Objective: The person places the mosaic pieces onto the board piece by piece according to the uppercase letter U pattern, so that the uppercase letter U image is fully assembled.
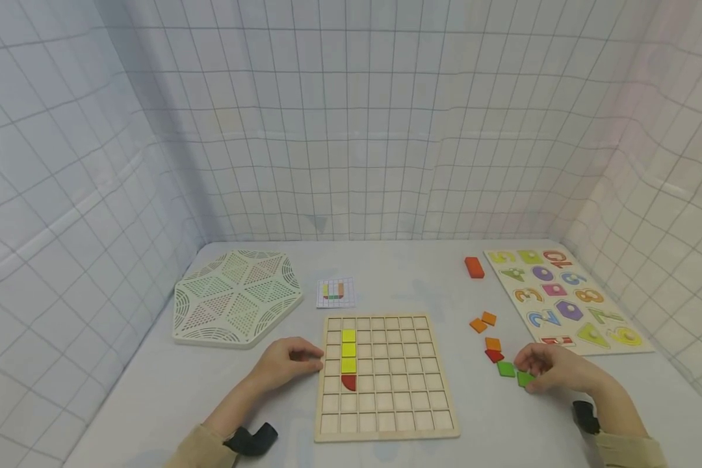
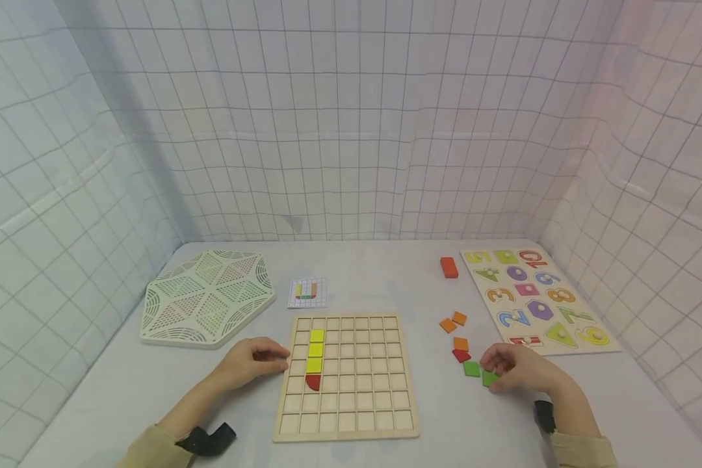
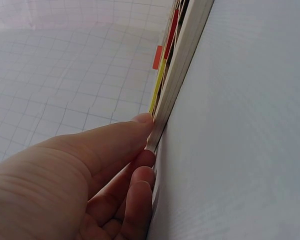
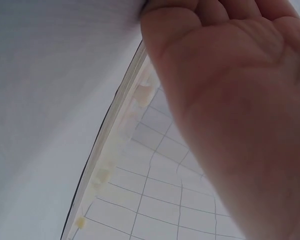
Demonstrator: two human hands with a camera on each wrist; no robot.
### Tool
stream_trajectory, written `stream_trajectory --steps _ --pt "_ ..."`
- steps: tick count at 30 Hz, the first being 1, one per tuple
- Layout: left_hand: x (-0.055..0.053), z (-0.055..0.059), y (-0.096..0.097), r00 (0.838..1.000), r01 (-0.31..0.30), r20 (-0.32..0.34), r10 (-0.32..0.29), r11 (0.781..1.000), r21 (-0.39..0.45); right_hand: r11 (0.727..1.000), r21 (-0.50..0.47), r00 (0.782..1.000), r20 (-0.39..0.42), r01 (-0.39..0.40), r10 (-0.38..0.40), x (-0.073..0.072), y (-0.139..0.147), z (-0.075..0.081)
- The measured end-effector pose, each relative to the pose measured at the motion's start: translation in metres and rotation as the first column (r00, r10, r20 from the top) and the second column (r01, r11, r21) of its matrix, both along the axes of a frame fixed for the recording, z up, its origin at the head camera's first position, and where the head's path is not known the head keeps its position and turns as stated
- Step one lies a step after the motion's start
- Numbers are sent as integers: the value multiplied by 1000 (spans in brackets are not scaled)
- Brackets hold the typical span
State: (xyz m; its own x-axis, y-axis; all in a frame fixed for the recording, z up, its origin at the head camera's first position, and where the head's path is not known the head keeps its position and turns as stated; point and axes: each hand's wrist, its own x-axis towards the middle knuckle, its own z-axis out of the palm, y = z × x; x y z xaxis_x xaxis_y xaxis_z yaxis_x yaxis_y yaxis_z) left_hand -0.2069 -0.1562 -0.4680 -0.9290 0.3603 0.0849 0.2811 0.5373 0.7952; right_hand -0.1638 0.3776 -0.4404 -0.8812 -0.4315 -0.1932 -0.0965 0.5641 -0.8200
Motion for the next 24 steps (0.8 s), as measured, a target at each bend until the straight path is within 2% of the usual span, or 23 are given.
stream_trajectory --steps 9,19,24 --pt "0 1 0 1000 -2 6 2 1000 6 1000 -13 1000 -5 6 -6 0 0 1" --pt "-1 -1 -1 1000 11 -2 -11 1000 10 995 68 996 -36 79 -77 1 -5 2" --pt "-1 -1 -1 1000 18 -6 -18 1000 14 992 101 995 -74 81 -74 2 -7 1"
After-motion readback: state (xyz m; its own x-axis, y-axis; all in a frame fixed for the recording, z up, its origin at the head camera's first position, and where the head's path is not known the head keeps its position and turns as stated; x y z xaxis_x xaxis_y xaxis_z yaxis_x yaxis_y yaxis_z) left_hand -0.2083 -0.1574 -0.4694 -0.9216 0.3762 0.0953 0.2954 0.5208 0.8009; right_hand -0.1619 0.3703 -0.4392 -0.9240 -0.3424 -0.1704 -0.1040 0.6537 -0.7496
